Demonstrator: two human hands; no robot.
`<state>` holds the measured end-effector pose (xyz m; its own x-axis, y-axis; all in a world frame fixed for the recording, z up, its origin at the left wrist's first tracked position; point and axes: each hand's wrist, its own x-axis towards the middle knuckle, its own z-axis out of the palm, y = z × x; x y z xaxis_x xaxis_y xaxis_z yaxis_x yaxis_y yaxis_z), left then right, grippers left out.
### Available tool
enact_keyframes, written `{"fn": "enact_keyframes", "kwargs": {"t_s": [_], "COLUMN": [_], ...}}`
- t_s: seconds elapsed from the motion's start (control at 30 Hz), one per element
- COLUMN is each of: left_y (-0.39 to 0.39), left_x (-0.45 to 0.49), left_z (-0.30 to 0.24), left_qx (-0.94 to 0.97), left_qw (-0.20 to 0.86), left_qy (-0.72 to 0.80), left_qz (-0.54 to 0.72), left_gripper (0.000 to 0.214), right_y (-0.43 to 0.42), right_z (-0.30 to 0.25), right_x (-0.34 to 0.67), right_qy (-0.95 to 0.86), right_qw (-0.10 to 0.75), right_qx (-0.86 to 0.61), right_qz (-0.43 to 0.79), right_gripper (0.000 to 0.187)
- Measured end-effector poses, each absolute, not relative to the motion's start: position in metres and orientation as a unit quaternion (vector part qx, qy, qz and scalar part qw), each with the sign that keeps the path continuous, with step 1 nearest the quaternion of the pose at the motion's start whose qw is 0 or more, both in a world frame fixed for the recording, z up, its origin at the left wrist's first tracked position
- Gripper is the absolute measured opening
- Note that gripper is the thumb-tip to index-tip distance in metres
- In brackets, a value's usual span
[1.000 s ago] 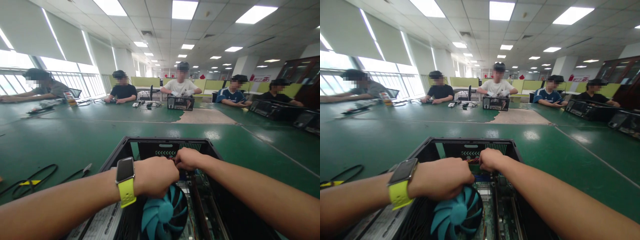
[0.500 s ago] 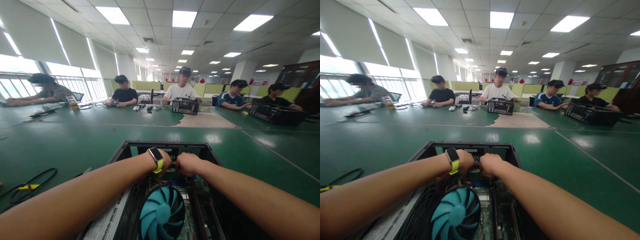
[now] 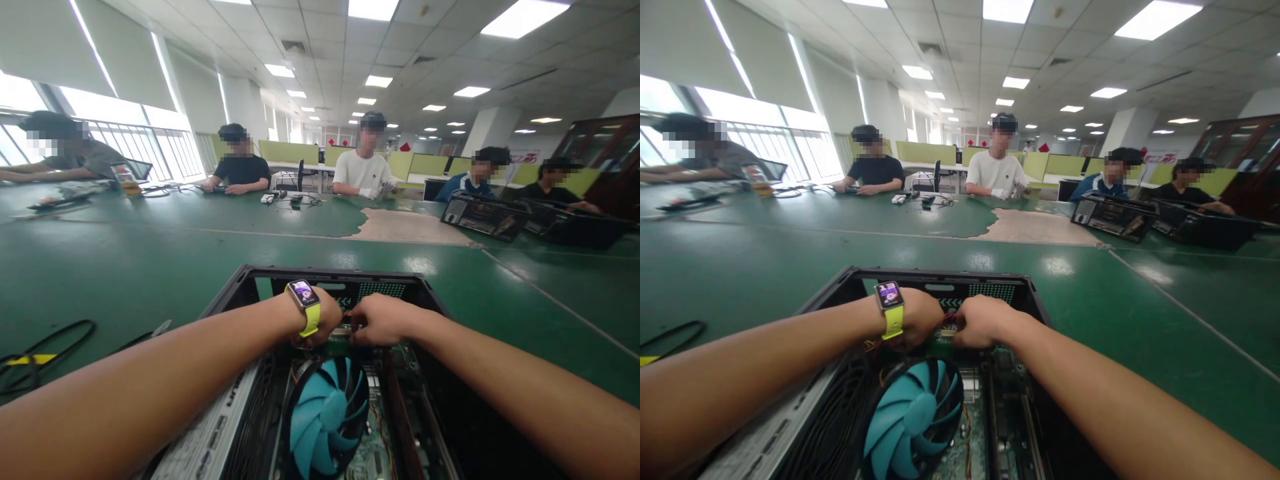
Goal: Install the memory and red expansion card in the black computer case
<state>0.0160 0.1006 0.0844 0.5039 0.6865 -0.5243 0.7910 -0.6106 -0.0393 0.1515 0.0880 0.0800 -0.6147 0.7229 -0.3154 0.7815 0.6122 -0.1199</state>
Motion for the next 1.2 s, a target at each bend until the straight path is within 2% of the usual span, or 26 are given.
{"fn": "enact_keyframes", "kwargs": {"t_s": [0.07,0.13,0.23,0.33,0.47,0.57,0.63,0.7,0.77,1.03,1.2], "left_y": [0.094,0.084,0.068,0.057,0.063,0.076,0.081,0.081,0.078,0.07,0.071], "left_x": [0.011,0.009,0.009,0.01,0.006,0.001,-0.001,-0.002,-0.001,0.002,0.001], "left_z": [0.096,0.108,0.127,0.141,0.142,0.134,0.131,0.13,0.132,0.139,0.136], "left_qx": [0.861,0.88,0.898,0.897,0.88,0.843,0.84,0.849,0.849,0.869,0.888], "left_qw": [0.126,0.102,0.019,0.06,0.069,0.194,0.219,0.196,0.186,0.153,0.095], "left_qy": [0.408,0.395,0.41,0.386,0.377,0.408,0.411,0.408,0.412,0.395,0.372], "left_qz": [-0.277,-0.243,-0.158,-0.205,-0.281,-0.291,-0.278,-0.272,-0.274,-0.257,-0.254], "left_gripper": [0.01,0.015,0.032,0.052,0.03,0.03,0.03,0.03,0.031,0.026,0.026], "right_y": [0.084,0.078,0.066,0.049,0.028,0.017,0.012,0.008,0.006,0.004,0.004], "right_z": [0.079,0.08,0.088,0.108,0.138,0.145,0.139,0.127,0.116,0.1,0.093], "right_x": [0.152,0.154,0.162,0.178,0.195,0.196,0.193,0.189,0.186,0.186,0.186], "right_qy": [0.908,0.912,0.889,0.871,0.85,0.846,0.843,0.832,0.818,0.808,0.812], "right_qw": [0.107,0.126,0.122,0.094,0.101,0.037,0.039,0.101,0.128,0.098,0.101], "right_qx": [0.38,0.371,0.432,0.479,0.512,0.526,0.532,0.543,0.558,0.579,0.575], "right_qz": [-0.14,-0.124,-0.087,-0.06,-0.066,-0.08,-0.071,-0.06,-0.053,-0.047,-0.02], "right_gripper": [0.043,0.037,0.03,0.027,0.026,0.026,0.025,0.023,0.023,0.027,0.027]}}
